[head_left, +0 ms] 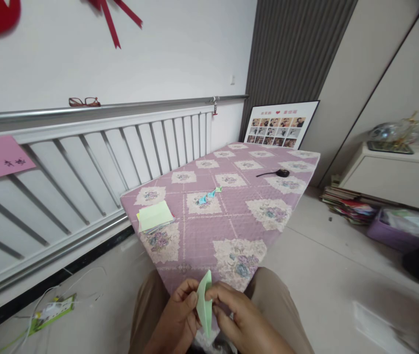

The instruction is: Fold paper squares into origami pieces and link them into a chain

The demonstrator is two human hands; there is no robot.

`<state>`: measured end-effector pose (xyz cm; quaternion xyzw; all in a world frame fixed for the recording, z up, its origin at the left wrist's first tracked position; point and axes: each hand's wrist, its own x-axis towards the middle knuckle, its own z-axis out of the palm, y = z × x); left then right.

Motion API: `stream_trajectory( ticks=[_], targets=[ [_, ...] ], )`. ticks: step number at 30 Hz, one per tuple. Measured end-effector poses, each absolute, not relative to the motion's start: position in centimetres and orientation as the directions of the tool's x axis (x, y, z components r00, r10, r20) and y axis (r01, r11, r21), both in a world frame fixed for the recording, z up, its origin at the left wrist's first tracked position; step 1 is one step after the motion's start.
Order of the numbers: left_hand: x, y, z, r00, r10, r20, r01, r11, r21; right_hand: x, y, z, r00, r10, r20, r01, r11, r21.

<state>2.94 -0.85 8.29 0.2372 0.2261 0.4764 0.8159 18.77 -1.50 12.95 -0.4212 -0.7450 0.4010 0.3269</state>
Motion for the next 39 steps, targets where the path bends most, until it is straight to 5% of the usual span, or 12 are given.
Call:
stream_trajectory(
  ticks=[6,12,20,30,39],
  targets=[
    [3.2,-0.9,7.1,0.434,0.891,-0.136,-0.612,0.402,0.681,18.5,-1.1,12.1,-0.418,0.892,0.172,0.393,0.349,-0.851],
    [1.5,-0.6,6.8,0.361,0.932,-0.025,-0.213,0.109,0.971,19.1,-0.8,11.8,-0.438,0.878,0.193,0.365,0.370,-0.854],
    [0.2,0.6,9.8,0.526,0.827,0.197,0.045,-0.258,0.965,19.2,-1.5,12.9,-0.445,0.894,0.059,0.325,0.223,-0.919],
    [0.5,1.9,11.1,0.589,0.806,0.066,0.003,-0.084,0.996,19.7,-1.6,12.3,-0.482,0.873,-0.076,0.035,-0.068,-0.997],
    [1.3,1.5,11.7,0.598,0.801,-0.023,-0.082,0.089,0.993,20.1,-1.2,10.8,-0.499,0.865,-0.047,-0.122,-0.123,-0.985]
  ],
)
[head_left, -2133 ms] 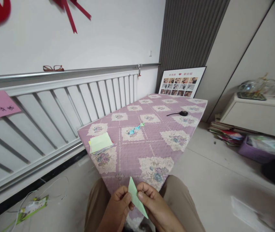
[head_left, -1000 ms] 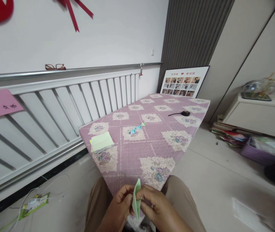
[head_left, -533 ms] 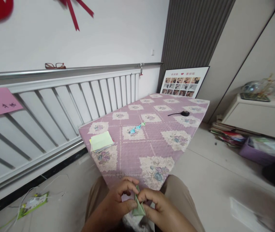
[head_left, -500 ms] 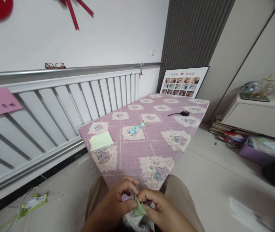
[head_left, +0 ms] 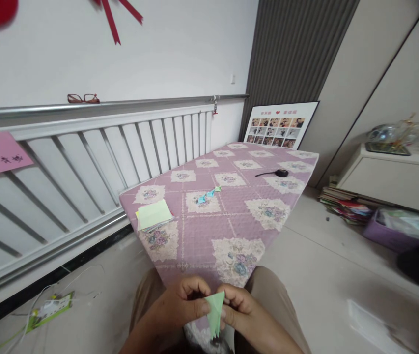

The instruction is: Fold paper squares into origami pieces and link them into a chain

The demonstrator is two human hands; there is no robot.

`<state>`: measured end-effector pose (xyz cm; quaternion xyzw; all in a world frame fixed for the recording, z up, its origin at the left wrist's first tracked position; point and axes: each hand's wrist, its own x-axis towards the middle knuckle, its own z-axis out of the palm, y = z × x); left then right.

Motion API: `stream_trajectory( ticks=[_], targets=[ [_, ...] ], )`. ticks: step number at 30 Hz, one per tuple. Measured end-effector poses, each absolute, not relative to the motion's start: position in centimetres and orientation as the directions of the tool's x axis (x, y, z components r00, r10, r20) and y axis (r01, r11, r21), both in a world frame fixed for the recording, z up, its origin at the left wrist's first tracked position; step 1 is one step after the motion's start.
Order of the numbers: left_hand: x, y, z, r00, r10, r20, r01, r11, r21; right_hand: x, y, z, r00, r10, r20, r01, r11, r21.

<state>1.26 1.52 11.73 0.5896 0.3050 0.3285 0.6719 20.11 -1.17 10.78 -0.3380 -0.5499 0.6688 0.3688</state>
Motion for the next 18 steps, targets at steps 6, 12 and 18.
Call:
stream_trajectory(
  ticks=[6,12,18],
  targets=[
    [1.0,1.8,11.5,0.626,0.780,-0.022,-0.090,0.100,0.991,20.5,-1.0,10.6,-0.490,0.870,-0.043,-0.147,-0.132,-0.980],
    [0.8,1.8,10.6,0.637,0.768,-0.064,-0.086,0.154,0.984,20.3,-1.2,10.2,-0.558,0.823,-0.106,-0.215,-0.266,-0.940],
    [0.6,1.9,10.4,0.643,0.762,-0.078,-0.043,0.137,0.990,19.6,-1.0,10.1,-0.618,0.772,-0.150,-0.210,-0.345,-0.915]
  ],
)
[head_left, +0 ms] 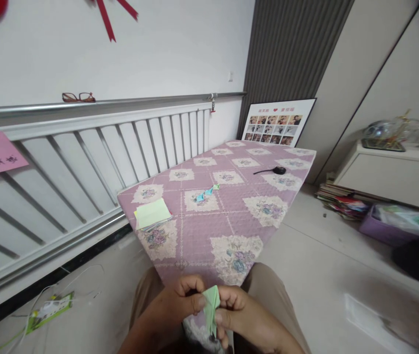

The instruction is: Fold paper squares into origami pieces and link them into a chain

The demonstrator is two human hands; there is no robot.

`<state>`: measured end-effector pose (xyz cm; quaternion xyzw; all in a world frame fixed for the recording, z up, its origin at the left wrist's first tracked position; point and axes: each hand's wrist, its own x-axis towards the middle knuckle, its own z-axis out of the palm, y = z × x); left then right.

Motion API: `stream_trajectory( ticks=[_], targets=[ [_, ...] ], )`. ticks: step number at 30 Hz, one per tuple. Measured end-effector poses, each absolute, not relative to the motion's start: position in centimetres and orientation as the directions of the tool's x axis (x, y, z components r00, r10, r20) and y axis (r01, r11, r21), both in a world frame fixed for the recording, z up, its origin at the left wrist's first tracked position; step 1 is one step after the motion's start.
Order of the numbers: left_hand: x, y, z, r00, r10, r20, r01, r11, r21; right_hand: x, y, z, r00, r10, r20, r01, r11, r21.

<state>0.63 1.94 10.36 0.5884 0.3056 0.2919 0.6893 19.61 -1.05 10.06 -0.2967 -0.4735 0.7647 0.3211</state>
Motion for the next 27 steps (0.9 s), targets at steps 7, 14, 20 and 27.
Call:
stream_trajectory(
  ticks=[7,14,20,27],
  targets=[
    [0.6,1.8,10.0,0.621,0.778,-0.094,-0.077,0.180,0.981,19.7,-0.9,10.5,-0.592,0.788,-0.172,-0.189,-0.343,-0.920],
    [0.6,1.8,10.3,0.592,0.805,-0.046,-0.104,0.133,0.986,19.6,-1.0,11.0,-0.554,0.806,-0.209,-0.071,-0.296,-0.953],
    [0.6,1.8,10.4,0.592,0.806,-0.032,-0.097,0.111,0.989,19.9,-0.8,11.4,-0.600,0.778,-0.186,-0.033,-0.256,-0.966],
    [0.7,1.9,11.4,0.604,0.793,0.081,-0.013,-0.092,0.996,20.2,-0.5,12.3,-0.530,0.845,-0.065,0.044,-0.049,-0.998]
  ],
)
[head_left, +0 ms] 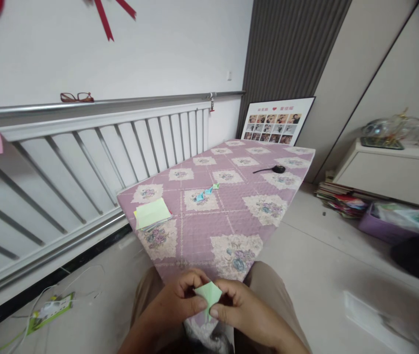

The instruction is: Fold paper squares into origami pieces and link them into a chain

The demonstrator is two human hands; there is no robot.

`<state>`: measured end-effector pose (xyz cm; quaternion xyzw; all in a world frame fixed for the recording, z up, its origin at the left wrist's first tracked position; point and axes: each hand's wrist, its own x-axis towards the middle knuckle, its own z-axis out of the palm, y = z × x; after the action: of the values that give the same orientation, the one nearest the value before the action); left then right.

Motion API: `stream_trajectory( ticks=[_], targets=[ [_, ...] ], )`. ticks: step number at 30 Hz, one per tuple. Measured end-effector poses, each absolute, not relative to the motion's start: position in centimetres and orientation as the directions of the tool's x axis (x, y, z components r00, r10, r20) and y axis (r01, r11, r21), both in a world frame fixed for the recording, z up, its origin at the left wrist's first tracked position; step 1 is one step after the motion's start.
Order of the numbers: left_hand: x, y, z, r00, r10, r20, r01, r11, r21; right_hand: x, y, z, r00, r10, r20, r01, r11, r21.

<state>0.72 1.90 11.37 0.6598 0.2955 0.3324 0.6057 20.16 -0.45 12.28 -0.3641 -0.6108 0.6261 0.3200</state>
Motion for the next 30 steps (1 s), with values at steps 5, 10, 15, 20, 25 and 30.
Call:
stream_trajectory(
  ticks=[5,10,15,20,25,30],
  targets=[
    [1.1,1.9,11.1,0.481,0.872,0.093,0.105,-0.162,0.981,20.0,-0.2,12.5,-0.414,0.908,0.062,0.199,0.157,-0.967],
    [1.8,1.6,10.3,0.472,0.880,0.044,0.064,-0.084,0.994,19.5,0.1,11.7,-0.278,0.959,0.050,0.243,0.120,-0.962],
    [2.9,1.0,10.1,0.329,0.944,-0.005,0.067,-0.018,0.998,19.1,0.2,10.8,-0.214,0.976,0.040,0.233,0.091,-0.968],
    [3.3,0.7,10.3,0.280,0.960,0.004,0.073,-0.025,0.997,19.1,0.0,11.0,-0.223,0.974,0.051,0.236,0.104,-0.966],
    [3.2,0.6,9.7,0.293,0.956,-0.007,0.212,-0.057,0.976,19.0,0.2,10.4,-0.152,0.988,0.025,0.200,0.055,-0.978],
    [3.4,0.6,9.0,0.269,0.961,-0.071,0.053,0.059,0.997,18.8,0.4,9.6,-0.064,0.998,0.012,0.162,0.022,-0.987]
  ],
)
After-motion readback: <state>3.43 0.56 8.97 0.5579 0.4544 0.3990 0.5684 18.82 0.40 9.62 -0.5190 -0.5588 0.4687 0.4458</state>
